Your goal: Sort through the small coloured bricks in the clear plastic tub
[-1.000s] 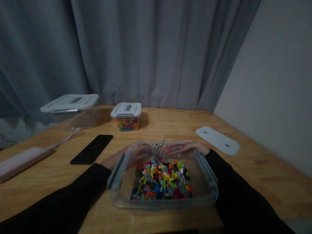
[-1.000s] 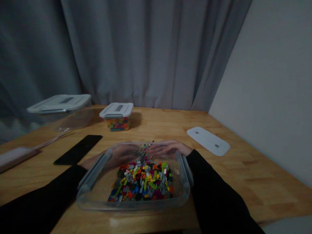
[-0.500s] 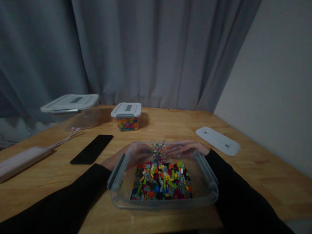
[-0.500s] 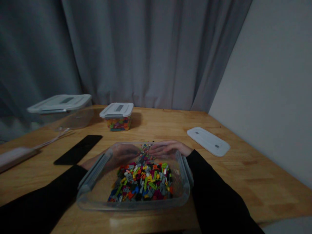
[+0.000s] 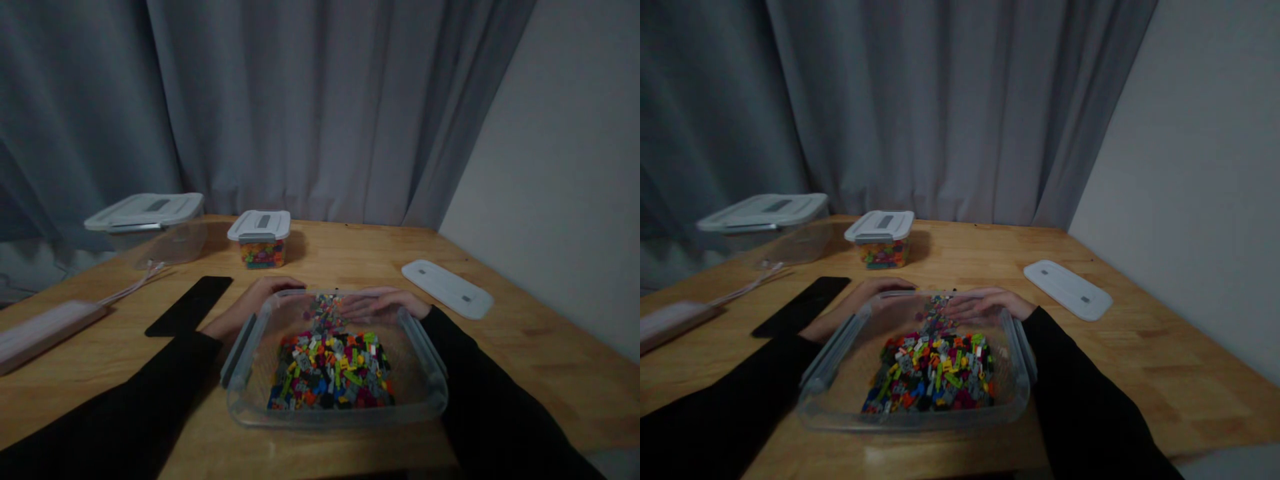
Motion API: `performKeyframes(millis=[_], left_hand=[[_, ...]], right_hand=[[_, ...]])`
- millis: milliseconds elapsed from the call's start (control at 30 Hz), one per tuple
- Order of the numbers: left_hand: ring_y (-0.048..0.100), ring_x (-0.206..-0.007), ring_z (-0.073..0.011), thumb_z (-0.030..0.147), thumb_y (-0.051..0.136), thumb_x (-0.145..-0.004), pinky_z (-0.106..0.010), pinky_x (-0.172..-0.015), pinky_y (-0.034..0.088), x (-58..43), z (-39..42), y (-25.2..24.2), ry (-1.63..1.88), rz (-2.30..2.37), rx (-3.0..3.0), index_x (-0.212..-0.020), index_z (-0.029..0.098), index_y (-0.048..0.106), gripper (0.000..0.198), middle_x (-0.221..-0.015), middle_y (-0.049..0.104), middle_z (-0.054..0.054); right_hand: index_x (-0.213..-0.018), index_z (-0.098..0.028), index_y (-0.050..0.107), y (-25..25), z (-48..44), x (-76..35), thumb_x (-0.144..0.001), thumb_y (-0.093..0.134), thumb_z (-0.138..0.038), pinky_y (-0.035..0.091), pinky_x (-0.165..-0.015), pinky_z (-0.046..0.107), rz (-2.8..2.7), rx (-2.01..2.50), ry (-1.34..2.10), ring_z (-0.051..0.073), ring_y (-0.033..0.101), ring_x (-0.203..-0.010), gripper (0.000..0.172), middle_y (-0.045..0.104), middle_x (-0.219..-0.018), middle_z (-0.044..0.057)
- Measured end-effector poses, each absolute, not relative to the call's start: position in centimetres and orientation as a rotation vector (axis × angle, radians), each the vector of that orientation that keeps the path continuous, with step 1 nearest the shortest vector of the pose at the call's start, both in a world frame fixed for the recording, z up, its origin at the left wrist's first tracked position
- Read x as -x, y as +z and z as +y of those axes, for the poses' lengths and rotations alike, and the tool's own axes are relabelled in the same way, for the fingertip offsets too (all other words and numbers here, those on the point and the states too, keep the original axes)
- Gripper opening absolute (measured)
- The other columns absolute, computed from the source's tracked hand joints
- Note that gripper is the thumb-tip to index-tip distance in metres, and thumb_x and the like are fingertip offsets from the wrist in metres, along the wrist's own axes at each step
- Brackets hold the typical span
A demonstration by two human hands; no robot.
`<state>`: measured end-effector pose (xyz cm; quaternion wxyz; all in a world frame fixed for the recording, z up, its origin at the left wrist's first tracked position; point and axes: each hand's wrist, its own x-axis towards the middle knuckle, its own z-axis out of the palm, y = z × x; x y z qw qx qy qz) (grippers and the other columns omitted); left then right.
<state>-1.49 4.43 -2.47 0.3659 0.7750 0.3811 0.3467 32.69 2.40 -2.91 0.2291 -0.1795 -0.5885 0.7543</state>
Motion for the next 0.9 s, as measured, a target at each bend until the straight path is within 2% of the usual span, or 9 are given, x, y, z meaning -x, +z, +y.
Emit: performKeyframes(millis=[133, 233, 600, 733, 900], left_hand=[[0.073, -0.097, -0.0258, 0.044, 0.077, -0.085, -0.040, -0.092, 0.055, 2.2, 4.6, -0.5, 1.064, 1.131, -1.884, -0.098, 0.017, 0.081, 0.030, -0.103, 0.081, -0.011], [0.072, -0.098, -0.0223, 0.042, 0.081, -0.083, -0.037, -0.095, 0.054, 2.4, 3.9, 0.6, 1.156, 1.121, -1.806, -0.098, 0.020, 0.081, 0.026, -0.103, 0.081, -0.008], [0.074, -0.095, -0.0203, 0.034, 0.083, -0.082, -0.034, -0.090, 0.057, 0.9, 0.6, 3.2, 1.090, 1.047, -1.832, -0.100, 0.023, 0.082, 0.021, -0.102, 0.081, -0.004], [0.074, -0.102, -0.0193, 0.025, 0.080, -0.085, -0.031, -0.092, 0.057, 0.5, -0.9, 4.3, 1.024, 0.807, -2.119, -0.093, 0.025, 0.082, 0.008, -0.103, 0.081, -0.002], [0.075, -0.104, -0.0182, 0.022, 0.082, -0.085, -0.029, -0.093, 0.057, 0.5, -2.0, 5.0, 0.716, 0.679, -2.323, -0.104, 0.028, 0.083, 0.021, -0.111, 0.081, 0.000]], right_hand=[[-0.130, -0.014, 0.071, -2.6, 2.2, -32.6, -0.080, 0.063, -0.020, 0.038, -0.121, 0.041, -1.620, 0.520, 2.050, 0.028, 0.060, -0.137, 0.052, 0.068, -0.141, 0.013], [-0.129, -0.015, 0.073, -2.2, 1.8, -32.4, -0.079, 0.064, -0.021, 0.039, -0.120, 0.042, -1.609, 0.532, 2.044, 0.028, 0.061, -0.136, 0.051, 0.070, -0.139, 0.013], [-0.126, -0.014, 0.075, -2.0, 1.3, -32.0, -0.080, 0.068, -0.022, 0.036, -0.122, 0.044, -1.536, 0.571, 2.038, 0.031, 0.061, -0.135, 0.047, 0.071, -0.136, 0.015], [-0.126, -0.012, 0.073, -2.4, 1.5, -32.1, -0.079, 0.067, -0.021, 0.037, -0.122, 0.044, -1.525, 0.556, 2.048, 0.030, 0.062, -0.134, 0.049, 0.070, -0.137, 0.016], [-0.129, -0.011, 0.071, -2.3, 1.5, -32.0, -0.081, 0.061, -0.018, 0.035, -0.123, 0.044, -1.561, 0.532, 2.052, 0.028, 0.060, -0.137, 0.049, 0.068, -0.141, 0.014]])
